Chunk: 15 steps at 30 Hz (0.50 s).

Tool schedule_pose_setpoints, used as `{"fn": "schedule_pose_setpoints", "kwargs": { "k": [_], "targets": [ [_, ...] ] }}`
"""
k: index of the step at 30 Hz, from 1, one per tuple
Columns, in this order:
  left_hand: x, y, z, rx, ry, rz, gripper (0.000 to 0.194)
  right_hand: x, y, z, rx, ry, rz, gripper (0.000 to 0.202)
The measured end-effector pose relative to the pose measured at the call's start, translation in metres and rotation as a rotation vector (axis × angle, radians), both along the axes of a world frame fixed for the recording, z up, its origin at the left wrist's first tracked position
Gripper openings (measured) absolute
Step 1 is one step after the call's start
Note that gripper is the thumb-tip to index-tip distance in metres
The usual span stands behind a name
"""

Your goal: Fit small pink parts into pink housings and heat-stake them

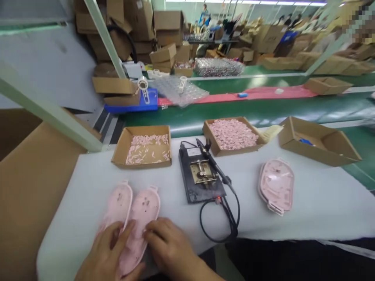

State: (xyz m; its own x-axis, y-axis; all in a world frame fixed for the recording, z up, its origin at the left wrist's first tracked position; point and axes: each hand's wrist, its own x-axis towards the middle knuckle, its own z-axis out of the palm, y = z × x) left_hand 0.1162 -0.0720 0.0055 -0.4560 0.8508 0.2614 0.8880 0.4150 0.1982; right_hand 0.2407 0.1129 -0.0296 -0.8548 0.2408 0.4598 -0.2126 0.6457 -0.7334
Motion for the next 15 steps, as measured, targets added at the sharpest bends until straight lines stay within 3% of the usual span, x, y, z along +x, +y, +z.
{"fn": "schedule_pose_setpoints", "kwargs": {
  "k": [3, 6, 9, 12, 15],
  "targets": [
    [-0.007, 0.009, 0.014, -0.049, -0.038, -0.067, 0.08, 0.006, 0.005, 0.004, 0.093, 0.046, -0.116, 0.036],
    [-0.018, 0.019, 0.027, -0.07, -0.102, -0.044, 0.064, -0.001, 0.012, 0.011, 0.136, -0.035, -0.175, 0.037],
    [-0.034, 0.028, 0.029, -0.014, -0.091, -0.017, 0.048, -0.006, 0.023, 0.021, 0.257, -0.181, -0.169, 0.039],
    [-0.055, 0.034, 0.022, 0.078, -0.036, -0.073, 0.039, 0.002, 0.038, 0.047, 0.442, -0.332, -0.039, 0.053],
    [-0.076, 0.034, 0.012, 0.136, 0.011, -0.105, 0.037, 0.006, 0.057, 0.092, 0.594, -0.351, 0.118, 0.051]
  ]
}}
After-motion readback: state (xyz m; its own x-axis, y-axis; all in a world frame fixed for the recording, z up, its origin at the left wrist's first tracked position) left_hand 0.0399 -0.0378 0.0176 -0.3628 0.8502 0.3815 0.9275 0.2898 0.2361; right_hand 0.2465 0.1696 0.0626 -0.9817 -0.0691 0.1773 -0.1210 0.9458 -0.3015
